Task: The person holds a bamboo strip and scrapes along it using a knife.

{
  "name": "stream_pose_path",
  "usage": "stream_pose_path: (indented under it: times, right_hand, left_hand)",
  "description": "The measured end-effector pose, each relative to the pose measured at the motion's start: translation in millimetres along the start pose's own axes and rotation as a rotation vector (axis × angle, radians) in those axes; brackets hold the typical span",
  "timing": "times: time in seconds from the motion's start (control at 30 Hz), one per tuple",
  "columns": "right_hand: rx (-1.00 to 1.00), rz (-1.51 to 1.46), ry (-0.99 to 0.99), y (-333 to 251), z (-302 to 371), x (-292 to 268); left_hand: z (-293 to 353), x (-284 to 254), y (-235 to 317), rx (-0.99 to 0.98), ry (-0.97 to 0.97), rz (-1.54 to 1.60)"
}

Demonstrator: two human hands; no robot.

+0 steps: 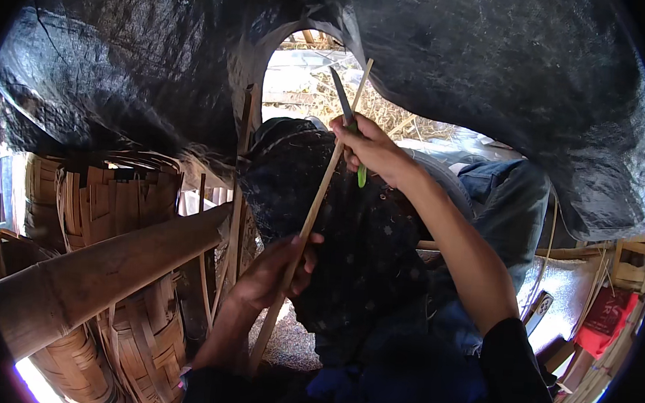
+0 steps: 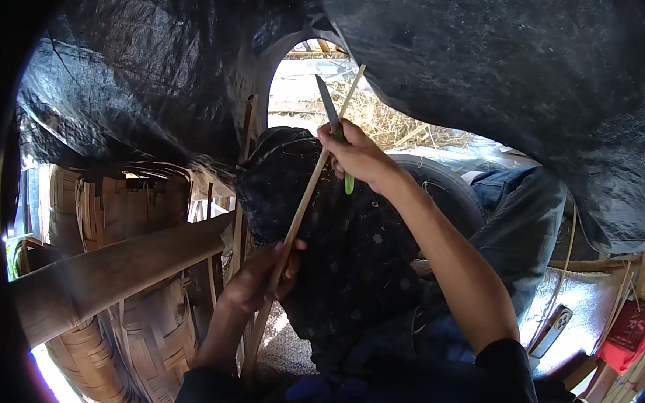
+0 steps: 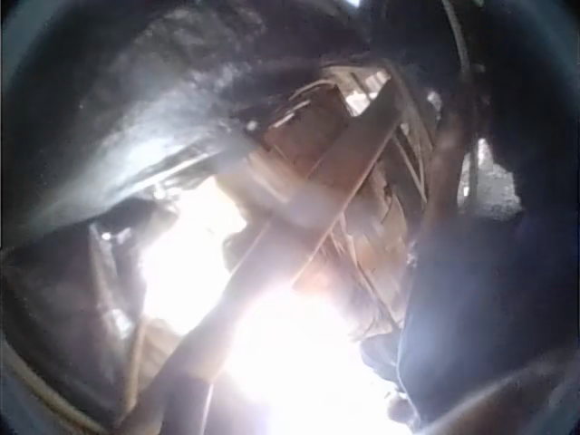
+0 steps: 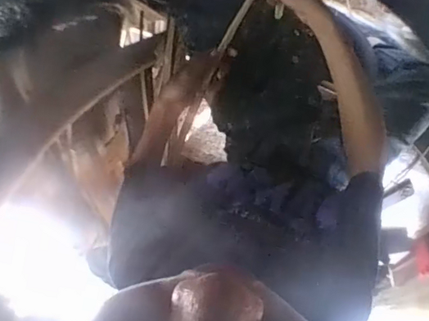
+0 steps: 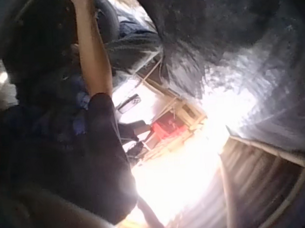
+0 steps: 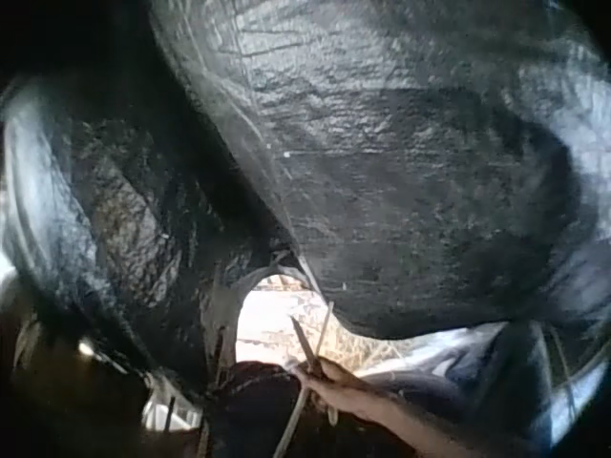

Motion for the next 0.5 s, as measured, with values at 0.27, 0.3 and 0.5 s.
stream_pose_path:
  times: [0.27,0.3,0.5]
  right_hand:
    - [-0.508,0.873,0.419,5,52,6]
    - [-0.504,0.874,0.417,9,64,6]
    - [-0.323,1.254,0.200,2,103,25]
  left_hand:
    - [2,-5,-7,0.049,0.017,-0.152]
    - [2,-4,-7,0.046,0.024,-0.168]
    - [-6,-8,-8,0.007,0.017,-0.164]
Point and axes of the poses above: each hand's wrist, its own z-axis away from the middle knuckle, its own x-axis out of the palm, y = z × x, the point moved 3 cm from there along -z, towards the middle knuckle, and after that the axes turned 10 degrees about z, right-handed, at the moved point
